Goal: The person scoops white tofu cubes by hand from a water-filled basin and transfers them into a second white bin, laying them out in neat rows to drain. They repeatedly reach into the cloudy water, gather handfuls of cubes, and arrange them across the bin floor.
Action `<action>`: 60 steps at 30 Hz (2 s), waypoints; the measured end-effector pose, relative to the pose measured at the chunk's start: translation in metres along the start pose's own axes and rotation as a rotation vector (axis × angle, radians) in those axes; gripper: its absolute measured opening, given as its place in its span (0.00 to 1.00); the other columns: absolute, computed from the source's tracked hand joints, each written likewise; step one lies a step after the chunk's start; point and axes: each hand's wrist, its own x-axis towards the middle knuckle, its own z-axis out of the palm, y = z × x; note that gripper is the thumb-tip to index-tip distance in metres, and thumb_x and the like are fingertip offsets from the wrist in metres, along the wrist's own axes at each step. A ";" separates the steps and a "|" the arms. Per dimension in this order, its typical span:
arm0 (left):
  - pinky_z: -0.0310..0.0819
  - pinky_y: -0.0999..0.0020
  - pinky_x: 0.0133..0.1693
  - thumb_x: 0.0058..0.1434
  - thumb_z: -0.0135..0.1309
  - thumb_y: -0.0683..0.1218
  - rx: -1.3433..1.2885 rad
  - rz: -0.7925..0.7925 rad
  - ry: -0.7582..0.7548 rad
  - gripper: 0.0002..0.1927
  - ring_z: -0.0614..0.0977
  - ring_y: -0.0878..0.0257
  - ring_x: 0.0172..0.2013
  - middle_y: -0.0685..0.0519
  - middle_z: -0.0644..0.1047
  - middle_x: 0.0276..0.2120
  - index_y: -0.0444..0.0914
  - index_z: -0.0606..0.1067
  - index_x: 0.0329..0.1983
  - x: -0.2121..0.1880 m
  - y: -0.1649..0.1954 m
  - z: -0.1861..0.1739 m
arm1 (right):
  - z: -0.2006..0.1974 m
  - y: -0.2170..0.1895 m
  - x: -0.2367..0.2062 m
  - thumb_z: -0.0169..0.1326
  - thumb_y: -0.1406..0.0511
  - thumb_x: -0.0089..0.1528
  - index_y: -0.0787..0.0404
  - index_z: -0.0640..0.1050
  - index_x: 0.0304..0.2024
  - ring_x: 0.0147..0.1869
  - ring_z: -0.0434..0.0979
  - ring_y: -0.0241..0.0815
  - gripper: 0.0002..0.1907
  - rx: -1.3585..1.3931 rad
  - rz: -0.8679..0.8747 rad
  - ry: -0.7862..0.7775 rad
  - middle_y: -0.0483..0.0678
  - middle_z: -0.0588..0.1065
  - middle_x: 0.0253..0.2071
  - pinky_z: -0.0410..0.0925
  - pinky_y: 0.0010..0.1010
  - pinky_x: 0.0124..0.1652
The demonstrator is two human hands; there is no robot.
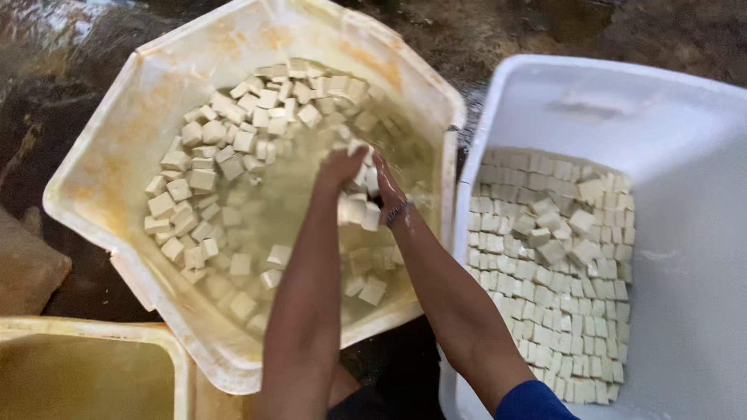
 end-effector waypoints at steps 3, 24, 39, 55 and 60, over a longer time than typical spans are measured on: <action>0.62 0.52 0.66 0.58 0.43 0.73 -0.079 0.080 0.056 0.45 0.70 0.41 0.66 0.35 0.68 0.66 0.37 0.70 0.67 -0.011 0.038 -0.010 | 0.002 -0.039 -0.020 0.43 0.31 0.58 0.49 0.65 0.72 0.66 0.73 0.55 0.48 0.079 -0.097 -0.072 0.55 0.70 0.69 0.69 0.59 0.59; 0.72 0.53 0.55 0.63 0.47 0.71 -0.057 0.375 -0.266 0.34 0.80 0.44 0.53 0.42 0.81 0.52 0.44 0.77 0.60 -0.108 0.284 0.385 | -0.404 -0.113 -0.237 0.40 0.32 0.58 0.52 0.55 0.74 0.58 0.76 0.53 0.50 0.209 -0.275 0.349 0.58 0.69 0.63 0.77 0.49 0.48; 0.71 0.54 0.47 0.62 0.61 0.59 0.056 0.178 -0.159 0.23 0.80 0.53 0.44 0.47 0.82 0.45 0.40 0.80 0.52 -0.049 0.255 0.367 | -0.496 -0.188 -0.226 0.58 0.45 0.58 0.58 0.72 0.60 0.62 0.72 0.63 0.35 -0.074 -0.340 0.573 0.59 0.68 0.61 0.71 0.66 0.54; 0.64 0.46 0.58 0.67 0.51 0.52 0.278 0.662 -0.060 0.21 0.73 0.40 0.57 0.38 0.75 0.57 0.36 0.75 0.58 0.033 0.264 0.429 | -0.545 -0.181 -0.158 0.42 0.66 0.71 0.46 0.65 0.74 0.48 0.82 0.56 0.27 -1.319 0.083 0.936 0.60 0.79 0.47 0.77 0.48 0.49; 0.68 0.48 0.62 0.68 0.46 0.49 0.152 0.847 -0.040 0.19 0.77 0.42 0.57 0.39 0.78 0.53 0.37 0.77 0.56 0.056 0.305 0.471 | -0.533 -0.167 -0.122 0.64 0.56 0.54 0.62 0.75 0.55 0.52 0.76 0.59 0.29 -1.860 -0.305 1.114 0.60 0.77 0.50 0.68 0.59 0.46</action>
